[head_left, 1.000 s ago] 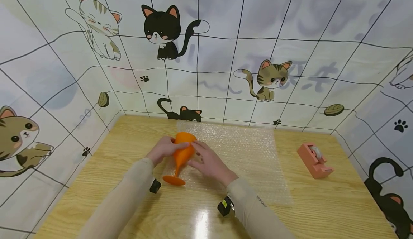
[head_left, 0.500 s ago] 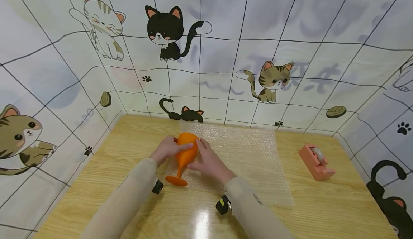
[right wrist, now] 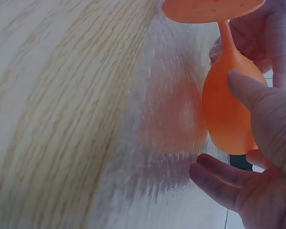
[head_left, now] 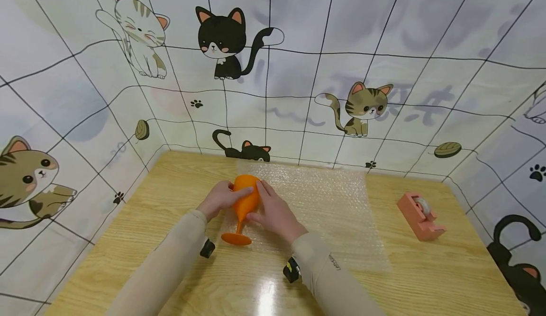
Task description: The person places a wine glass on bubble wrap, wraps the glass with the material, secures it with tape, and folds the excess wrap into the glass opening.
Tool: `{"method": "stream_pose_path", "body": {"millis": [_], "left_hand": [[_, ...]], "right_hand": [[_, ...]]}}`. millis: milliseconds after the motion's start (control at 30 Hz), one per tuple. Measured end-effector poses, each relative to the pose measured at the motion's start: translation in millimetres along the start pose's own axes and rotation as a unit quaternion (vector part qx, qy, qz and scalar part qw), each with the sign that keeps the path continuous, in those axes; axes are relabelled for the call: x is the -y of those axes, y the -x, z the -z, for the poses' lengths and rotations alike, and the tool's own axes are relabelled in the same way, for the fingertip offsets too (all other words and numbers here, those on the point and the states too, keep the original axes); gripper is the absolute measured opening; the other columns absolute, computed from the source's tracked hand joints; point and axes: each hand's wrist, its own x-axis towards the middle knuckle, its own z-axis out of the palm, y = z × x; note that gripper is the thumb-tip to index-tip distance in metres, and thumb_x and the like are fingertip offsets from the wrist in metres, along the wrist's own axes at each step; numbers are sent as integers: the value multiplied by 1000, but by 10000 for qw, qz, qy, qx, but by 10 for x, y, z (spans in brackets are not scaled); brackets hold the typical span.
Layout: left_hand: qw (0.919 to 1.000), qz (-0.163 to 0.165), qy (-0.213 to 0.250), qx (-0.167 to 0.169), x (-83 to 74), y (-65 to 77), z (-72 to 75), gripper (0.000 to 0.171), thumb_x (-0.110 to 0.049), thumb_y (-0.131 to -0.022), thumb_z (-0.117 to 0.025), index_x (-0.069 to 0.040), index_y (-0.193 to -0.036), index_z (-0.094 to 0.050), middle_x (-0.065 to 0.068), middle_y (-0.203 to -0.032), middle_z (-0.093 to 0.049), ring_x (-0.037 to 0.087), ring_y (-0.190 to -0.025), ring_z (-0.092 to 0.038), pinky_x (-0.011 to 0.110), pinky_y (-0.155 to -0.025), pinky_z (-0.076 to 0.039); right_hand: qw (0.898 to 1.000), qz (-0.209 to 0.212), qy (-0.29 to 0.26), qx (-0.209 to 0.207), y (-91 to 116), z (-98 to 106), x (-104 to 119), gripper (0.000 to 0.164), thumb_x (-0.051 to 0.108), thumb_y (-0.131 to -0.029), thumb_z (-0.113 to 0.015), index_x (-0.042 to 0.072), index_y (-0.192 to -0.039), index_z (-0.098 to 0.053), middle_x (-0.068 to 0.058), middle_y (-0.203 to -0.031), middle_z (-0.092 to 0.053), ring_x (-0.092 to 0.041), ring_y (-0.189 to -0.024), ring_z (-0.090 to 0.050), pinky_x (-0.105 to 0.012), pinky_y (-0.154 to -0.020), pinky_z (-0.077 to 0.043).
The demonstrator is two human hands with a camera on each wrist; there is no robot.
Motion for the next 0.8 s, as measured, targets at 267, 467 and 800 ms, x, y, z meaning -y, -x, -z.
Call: {"method": "stream_pose_path", "body": {"millis": [267, 467, 800], "left_hand": [[9999, -103, 15, 1, 17, 2, 9, 79, -62, -91, -69, 7, -129, -57, 16, -114, -63, 30, -100, -58, 39, -86, -48], [9999, -97, 25, -25, 6, 19, 13, 79, -60, -92, -69, 8, -130, -55, 17, -116, -62, 31, -101, -57, 40, -88, -47], [9999, -29, 34, -108, -28, 33, -11, 78, -61, -90, -71, 7, -126, -55, 17, -113, -61, 31, -99, -57, 39, -84, -47]], "right_hand": [[9997, 31, 257, 12, -11, -6, -5, 95, 41, -94, -76, 7, -164, -22, -18, -169, -25, -38, -145, -44, -47, -115, -42], [9993, 62, 376, 63, -12, 7, 13, 95, 42, -95, -75, 6, -164, -21, -18, -169, -25, -39, -142, -47, -47, -114, -44], [9999, -61, -9, 153, 1, 21, 19, 90, 44, -97, -71, 10, -165, -23, -16, -169, -23, -39, -144, -45, -50, -116, -41]]}}
